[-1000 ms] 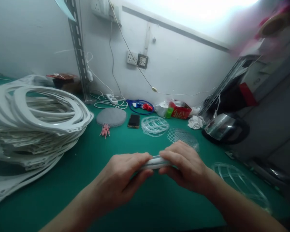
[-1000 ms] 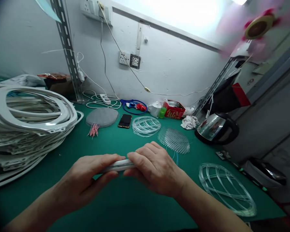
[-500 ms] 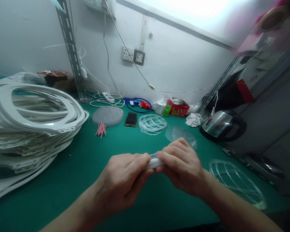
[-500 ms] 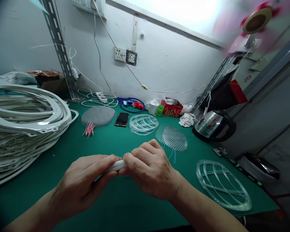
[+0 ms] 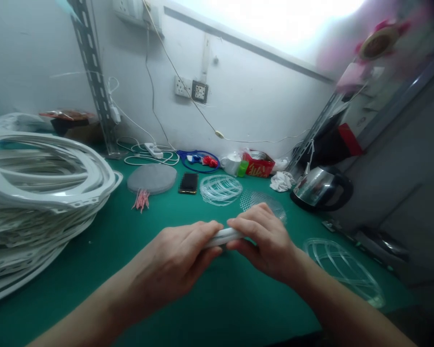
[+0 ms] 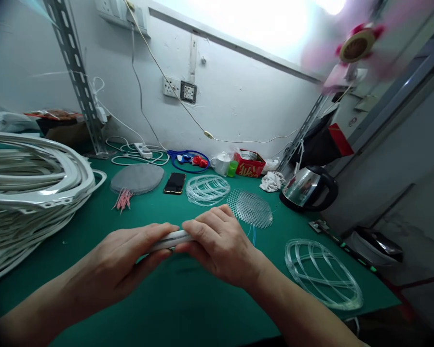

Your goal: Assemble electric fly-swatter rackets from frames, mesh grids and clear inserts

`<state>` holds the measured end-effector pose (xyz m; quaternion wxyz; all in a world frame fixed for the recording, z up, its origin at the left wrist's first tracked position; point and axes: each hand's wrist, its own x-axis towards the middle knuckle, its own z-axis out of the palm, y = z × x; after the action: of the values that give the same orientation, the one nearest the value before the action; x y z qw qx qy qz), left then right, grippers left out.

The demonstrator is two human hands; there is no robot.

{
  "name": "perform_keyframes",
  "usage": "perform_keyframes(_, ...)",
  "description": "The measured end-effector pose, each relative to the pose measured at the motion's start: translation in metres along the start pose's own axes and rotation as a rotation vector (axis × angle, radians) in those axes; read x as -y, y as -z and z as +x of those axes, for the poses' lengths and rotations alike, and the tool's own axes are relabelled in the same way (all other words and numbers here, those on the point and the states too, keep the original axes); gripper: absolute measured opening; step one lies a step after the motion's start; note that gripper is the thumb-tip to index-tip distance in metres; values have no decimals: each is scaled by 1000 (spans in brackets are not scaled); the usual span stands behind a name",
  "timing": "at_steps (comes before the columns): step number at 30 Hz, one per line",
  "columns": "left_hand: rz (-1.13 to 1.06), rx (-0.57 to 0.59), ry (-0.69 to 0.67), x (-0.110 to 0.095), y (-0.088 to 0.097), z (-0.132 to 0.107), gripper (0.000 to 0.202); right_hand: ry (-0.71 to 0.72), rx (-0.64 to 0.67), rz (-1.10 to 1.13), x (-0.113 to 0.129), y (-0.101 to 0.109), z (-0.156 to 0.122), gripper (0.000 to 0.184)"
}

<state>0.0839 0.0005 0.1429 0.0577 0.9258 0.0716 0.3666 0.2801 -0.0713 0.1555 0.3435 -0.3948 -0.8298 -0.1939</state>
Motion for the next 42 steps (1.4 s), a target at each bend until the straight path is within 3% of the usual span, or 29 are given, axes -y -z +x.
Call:
perform_keyframes(9,68,-80,-54,-1,-4,-1,23,22,-2,35,-3,4,-1,33)
perform_keyframes(18,52,-98,-99,-11,-6,-4,15,-58,44,107,11,12,-1,19)
perform_keyframes(28,70,-120,-98,-14,-11,-3,14,-33,-81,35,15,7,-5,12)
perform_keyframes(35,6,-105,-87,-9,-10,-1,19,-49,-7,117,9,11,-3,23)
perform_keyframes(42,67,-137,-74,-8,-13,-7,18,-4,8,48,12,13,-14,12)
